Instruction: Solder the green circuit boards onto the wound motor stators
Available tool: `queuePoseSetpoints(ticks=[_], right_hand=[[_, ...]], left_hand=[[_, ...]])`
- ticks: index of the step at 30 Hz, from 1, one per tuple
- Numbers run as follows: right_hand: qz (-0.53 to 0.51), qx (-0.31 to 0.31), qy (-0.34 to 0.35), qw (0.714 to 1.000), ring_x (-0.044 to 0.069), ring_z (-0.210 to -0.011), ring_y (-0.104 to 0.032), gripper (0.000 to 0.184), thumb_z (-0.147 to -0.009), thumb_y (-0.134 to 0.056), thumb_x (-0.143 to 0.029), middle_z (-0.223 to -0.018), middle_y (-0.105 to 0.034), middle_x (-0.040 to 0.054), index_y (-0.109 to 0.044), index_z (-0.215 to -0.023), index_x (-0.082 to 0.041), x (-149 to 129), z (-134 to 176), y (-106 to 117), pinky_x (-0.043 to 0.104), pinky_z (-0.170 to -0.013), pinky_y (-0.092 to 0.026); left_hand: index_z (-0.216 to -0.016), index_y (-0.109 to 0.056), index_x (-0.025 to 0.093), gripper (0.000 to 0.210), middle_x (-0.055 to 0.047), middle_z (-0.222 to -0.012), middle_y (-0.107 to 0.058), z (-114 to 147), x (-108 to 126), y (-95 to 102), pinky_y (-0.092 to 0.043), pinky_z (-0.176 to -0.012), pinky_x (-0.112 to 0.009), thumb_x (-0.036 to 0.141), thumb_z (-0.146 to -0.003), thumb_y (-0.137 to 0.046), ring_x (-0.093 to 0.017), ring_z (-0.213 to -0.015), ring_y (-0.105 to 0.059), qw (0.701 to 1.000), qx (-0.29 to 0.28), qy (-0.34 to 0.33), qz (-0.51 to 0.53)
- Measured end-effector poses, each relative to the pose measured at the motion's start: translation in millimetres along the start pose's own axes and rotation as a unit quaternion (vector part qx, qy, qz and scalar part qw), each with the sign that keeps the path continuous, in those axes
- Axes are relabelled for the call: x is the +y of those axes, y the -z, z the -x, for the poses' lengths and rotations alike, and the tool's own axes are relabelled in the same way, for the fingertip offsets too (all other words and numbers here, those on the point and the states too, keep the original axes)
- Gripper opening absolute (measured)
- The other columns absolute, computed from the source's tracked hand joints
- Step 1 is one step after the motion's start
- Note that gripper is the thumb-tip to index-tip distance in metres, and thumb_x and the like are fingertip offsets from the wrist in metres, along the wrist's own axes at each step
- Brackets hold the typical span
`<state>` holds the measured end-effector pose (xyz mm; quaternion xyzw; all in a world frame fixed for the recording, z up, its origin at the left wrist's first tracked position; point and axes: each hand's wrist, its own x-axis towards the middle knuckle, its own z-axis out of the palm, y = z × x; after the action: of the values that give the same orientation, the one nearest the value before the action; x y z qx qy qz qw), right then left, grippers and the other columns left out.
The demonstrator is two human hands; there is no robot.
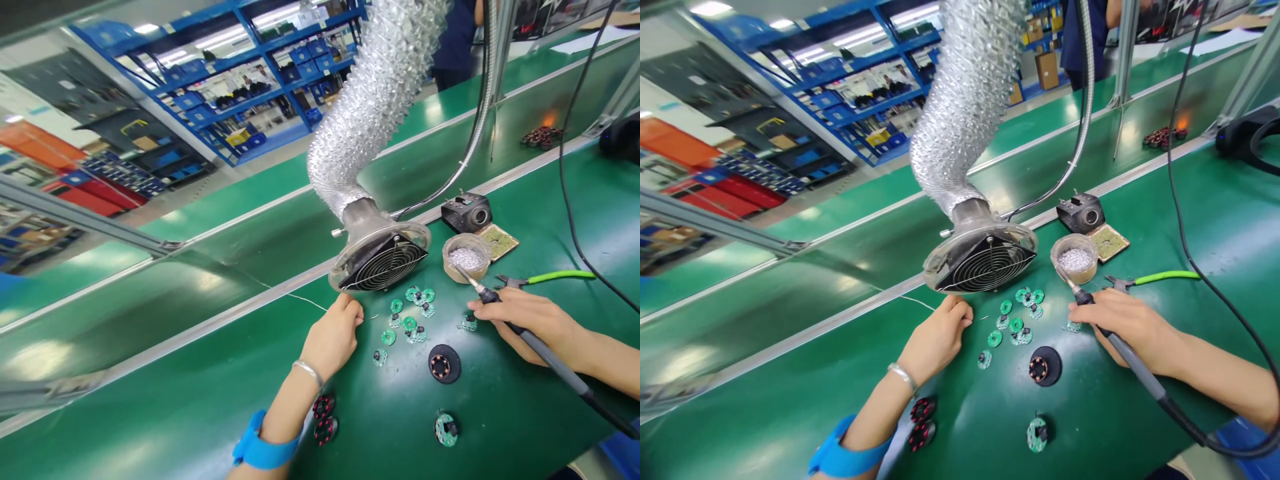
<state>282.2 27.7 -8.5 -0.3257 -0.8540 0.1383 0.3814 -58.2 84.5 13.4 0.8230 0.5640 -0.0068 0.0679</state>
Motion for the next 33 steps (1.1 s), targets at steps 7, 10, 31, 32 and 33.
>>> queuePoseSetpoints(ticks=[7, 10, 31, 32, 33], right_hand=[[-0.005, 0.082, -0.131, 0.988, 0.019, -0.083, -0.068, 0.031, -0.093, -0.048, -0.008, -0.099, -0.070, 0.0055, -0.056, -0.118, -0.024, -32, 23, -3, 0.031, -0.068, -0.056], [-0.008, 0.092, -0.188, 0.978, 0.019, -0.085, -0.067, 0.027, -0.095, -0.049, -0.014, -0.098, -0.070, 0.0027, -0.057, -0.117, -0.027, -37, 35, -9, 0.030, -0.070, -0.055], [-0.001, 0.132, -0.201, 0.971, 0.016, -0.076, -0.057, 0.035, -0.091, -0.050, -0.018, -0.088, -0.053, 0.0039, -0.058, -0.124, -0.025, -46, 33, -11, 0.027, -0.066, -0.050], [0.004, 0.137, -0.209, 0.968, 0.016, -0.076, -0.056, 0.034, -0.091, -0.050, -0.019, -0.089, -0.051, 0.0041, -0.060, -0.122, -0.025, -48, 34, -10, 0.028, -0.066, -0.050], [0.003, 0.141, -0.215, 0.966, 0.016, -0.075, -0.056, 0.033, -0.090, -0.049, -0.019, -0.088, -0.051, 0.0040, -0.061, -0.120, -0.025, -50, 37, -9, 0.029, -0.065, -0.049]], left_hand=[[-0.087, -0.048, 0.022, 0.015, 0.001, -0.074, -0.060, 21, 12, 3.1, -0.047, -0.057, -0.026, 0.014, -0.092, -0.036, -0.016, -0.060, -0.060, 0.998, 0.047, 0.005, 0.033], [-0.091, -0.052, 0.023, 0.017, -0.002, -0.086, -0.063, 23, 14, 6.0, -0.053, -0.067, -0.027, 0.016, -0.093, -0.037, -0.017, -0.072, -0.065, 0.992, 0.086, -0.059, 0.074], [-0.097, -0.059, 0.023, 0.014, -0.001, -0.085, -0.067, 25, 52, 16.6, -0.054, -0.068, -0.020, 0.017, -0.094, -0.047, -0.012, -0.075, -0.066, 0.942, 0.206, -0.221, 0.148], [-0.098, -0.059, 0.022, 0.015, -0.001, -0.086, -0.067, 26, 66, 16.1, -0.053, -0.069, -0.019, 0.015, -0.095, -0.046, -0.012, -0.076, -0.066, 0.937, 0.199, -0.234, 0.167], [-0.098, -0.060, 0.022, 0.016, -0.001, -0.087, -0.067, 26, 78, 14.3, -0.053, -0.068, -0.019, 0.014, -0.095, -0.046, -0.012, -0.076, -0.066, 0.938, 0.185, -0.235, 0.176]])
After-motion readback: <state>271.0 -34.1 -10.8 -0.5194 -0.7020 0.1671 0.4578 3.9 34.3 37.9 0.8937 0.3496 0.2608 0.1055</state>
